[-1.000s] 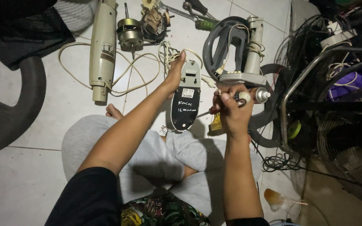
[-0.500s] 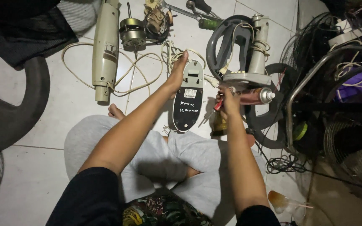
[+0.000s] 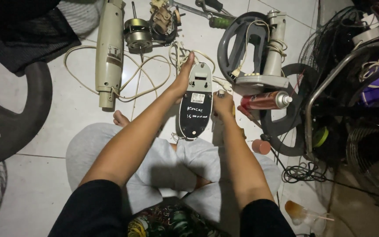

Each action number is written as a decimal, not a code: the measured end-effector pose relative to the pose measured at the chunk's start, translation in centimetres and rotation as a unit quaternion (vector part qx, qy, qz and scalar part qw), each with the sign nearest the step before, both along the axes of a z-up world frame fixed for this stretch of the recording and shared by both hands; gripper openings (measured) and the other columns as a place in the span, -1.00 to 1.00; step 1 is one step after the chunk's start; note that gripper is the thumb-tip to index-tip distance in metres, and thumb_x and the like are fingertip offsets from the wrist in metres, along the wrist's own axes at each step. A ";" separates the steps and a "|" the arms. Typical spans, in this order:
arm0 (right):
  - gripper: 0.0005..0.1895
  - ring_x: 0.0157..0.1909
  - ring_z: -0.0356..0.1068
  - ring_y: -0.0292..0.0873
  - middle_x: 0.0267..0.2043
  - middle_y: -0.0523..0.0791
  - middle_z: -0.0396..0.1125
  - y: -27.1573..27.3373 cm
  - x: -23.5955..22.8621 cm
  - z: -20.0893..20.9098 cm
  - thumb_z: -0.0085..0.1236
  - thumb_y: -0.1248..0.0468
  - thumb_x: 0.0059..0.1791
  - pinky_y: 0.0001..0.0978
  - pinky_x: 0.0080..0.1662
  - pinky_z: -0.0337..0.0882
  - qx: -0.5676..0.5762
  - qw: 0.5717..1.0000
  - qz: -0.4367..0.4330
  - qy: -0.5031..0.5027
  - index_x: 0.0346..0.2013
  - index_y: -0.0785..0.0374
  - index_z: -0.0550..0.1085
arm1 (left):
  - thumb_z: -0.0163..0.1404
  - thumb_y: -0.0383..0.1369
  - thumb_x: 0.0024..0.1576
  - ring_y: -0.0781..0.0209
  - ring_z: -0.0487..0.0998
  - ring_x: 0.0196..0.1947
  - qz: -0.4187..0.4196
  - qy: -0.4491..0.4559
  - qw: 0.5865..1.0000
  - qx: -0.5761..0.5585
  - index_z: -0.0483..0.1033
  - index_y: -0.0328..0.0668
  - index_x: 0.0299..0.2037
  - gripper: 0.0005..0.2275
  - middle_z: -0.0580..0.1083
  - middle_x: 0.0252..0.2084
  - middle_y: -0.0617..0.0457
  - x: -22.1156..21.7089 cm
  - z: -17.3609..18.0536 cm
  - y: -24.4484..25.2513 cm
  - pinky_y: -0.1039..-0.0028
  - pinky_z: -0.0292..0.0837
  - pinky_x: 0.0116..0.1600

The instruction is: Disassembling the base of an electric iron using a screwdriver to remove internal components.

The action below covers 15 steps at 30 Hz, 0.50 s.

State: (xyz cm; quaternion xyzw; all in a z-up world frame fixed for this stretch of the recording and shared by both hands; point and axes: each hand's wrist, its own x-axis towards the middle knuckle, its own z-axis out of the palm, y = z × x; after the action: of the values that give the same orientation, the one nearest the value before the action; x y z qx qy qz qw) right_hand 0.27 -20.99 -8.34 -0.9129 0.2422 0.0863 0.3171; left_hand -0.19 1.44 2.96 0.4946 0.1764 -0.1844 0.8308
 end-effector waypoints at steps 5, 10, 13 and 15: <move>-0.61 0.09 0.48 0.15 -0.15 0.00 0.53 -1.2 1.7 -3.1 0.28 0.02 -0.13 0.10 0.13 0.42 -0.068 0.995 0.054 0.049 -0.09 0.12 0.62 | -0.36 0.44 0.06 -0.37 -0.17 0.51 0.004 -0.010 1.000 -0.010 -0.20 -0.30 0.49 0.01 -0.14 0.53 -0.30 0.1 -0.7 0.0 -0.13 -0.14 0.51; -0.65 0.07 0.50 0.15 -0.17 -0.02 0.54 -0.4 1.2 -1.2 0.27 0.04 -0.14 -0.01 0.17 0.45 -0.108 0.991 0.067 0.037 -0.14 0.10 0.63 | -0.35 0.43 0.08 -0.34 -0.13 0.51 0.006 -0.018 1.000 -0.017 -0.17 -0.31 0.48 -0.01 -0.12 0.53 -0.27 0.5 -2.1 -0.3 -0.09 -0.10 0.51; -0.69 0.07 0.50 0.17 -0.18 0.03 0.54 -1.1 1.1 -1.4 0.25 0.11 -0.14 0.03 0.14 0.46 -0.104 0.993 0.056 0.028 -0.15 0.12 0.63 | -0.34 0.42 0.10 -0.35 -0.14 0.51 0.012 -0.020 1.000 -0.021 -0.19 -0.33 0.48 -0.01 -0.13 0.53 -0.28 0.5 -2.6 -0.3 -0.09 -0.11 0.52; -0.64 0.09 0.49 0.18 -0.13 0.06 0.54 -2.8 1.4 -3.0 0.29 0.13 -0.15 0.03 0.12 0.47 -0.092 0.993 0.073 0.021 -0.08 0.10 0.62 | -0.32 0.40 0.10 -0.36 -0.06 0.49 0.019 -0.019 0.999 -0.030 -0.16 -0.33 0.47 -0.03 -0.08 0.51 -0.31 0.5 -3.0 -0.4 -0.08 -0.04 0.50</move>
State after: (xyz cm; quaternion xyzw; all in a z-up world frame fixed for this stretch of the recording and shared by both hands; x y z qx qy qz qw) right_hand 1.66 -23.79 -11.35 -0.9514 0.1886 0.1053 0.2195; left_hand 0.33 1.01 -0.03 0.4692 0.1647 -0.1645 0.8519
